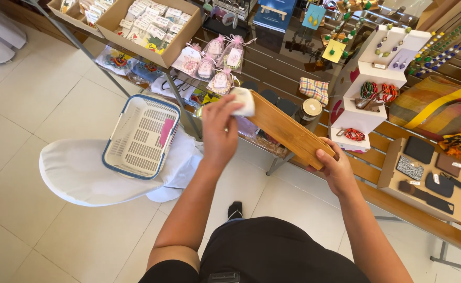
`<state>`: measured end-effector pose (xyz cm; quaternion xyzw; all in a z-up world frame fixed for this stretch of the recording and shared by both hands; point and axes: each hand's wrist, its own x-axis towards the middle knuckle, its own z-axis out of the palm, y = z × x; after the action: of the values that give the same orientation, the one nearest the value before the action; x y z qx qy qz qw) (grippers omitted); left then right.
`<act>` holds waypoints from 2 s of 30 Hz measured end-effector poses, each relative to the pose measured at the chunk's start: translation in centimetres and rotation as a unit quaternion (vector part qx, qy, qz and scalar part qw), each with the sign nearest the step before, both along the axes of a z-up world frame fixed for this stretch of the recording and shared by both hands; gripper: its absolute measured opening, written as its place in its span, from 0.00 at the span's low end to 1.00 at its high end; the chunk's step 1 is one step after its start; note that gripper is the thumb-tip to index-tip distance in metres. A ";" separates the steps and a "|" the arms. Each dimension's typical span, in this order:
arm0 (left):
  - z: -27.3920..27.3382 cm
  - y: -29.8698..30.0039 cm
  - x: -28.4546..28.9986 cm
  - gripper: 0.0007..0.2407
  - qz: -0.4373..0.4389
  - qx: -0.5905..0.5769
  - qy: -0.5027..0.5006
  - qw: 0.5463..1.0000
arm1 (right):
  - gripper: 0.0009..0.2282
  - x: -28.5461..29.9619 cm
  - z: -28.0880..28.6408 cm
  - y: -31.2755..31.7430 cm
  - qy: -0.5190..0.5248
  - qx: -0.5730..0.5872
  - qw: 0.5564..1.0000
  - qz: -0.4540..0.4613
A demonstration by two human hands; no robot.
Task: Wiping down glass jars and a wooden display tray with a white cloth.
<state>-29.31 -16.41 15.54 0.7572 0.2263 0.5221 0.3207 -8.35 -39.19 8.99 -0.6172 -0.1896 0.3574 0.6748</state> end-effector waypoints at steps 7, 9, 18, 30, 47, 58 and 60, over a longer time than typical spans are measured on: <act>0.9 1.8 -0.1 0.14 -0.059 -0.149 -0.099 0.982 | 0.33 -1.9 1.6 2.1 -0.017 -0.009 1.000 -0.024; -0.6 2.6 0.4 0.12 -0.051 -0.072 -0.022 0.996 | 0.34 -2.5 1.7 2.8 -0.061 -0.009 0.998 -0.032; -2.5 9.0 -1.1 0.25 -0.106 -0.306 -0.056 0.944 | 0.44 -0.6 2.4 2.0 -0.189 -0.013 0.982 0.007; -2.7 6.4 -0.6 0.16 -0.276 -0.545 -0.096 0.786 | 0.45 0.9 9.6 1.1 -0.218 -0.052 0.972 0.072; -5.0 -5.0 7.1 0.19 -0.144 -0.428 -0.208 0.868 | 0.29 -0.4 1.4 4.8 0.156 0.139 0.978 0.017; -1.4 -10.1 10.0 0.14 -0.105 -0.202 -0.108 0.968 | 0.20 4.4 0.3 0.5 0.257 0.161 0.953 -0.024; -0.7 -10.2 10.0 0.08 -0.081 -0.071 -0.109 0.988 | 0.19 5.6 0.3 -0.1 0.248 0.170 0.953 -0.032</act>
<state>-19.29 -26.58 14.87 0.6874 0.1642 0.5562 0.4373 -2.73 -39.33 9.25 -0.3907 -0.0543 0.4404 0.8065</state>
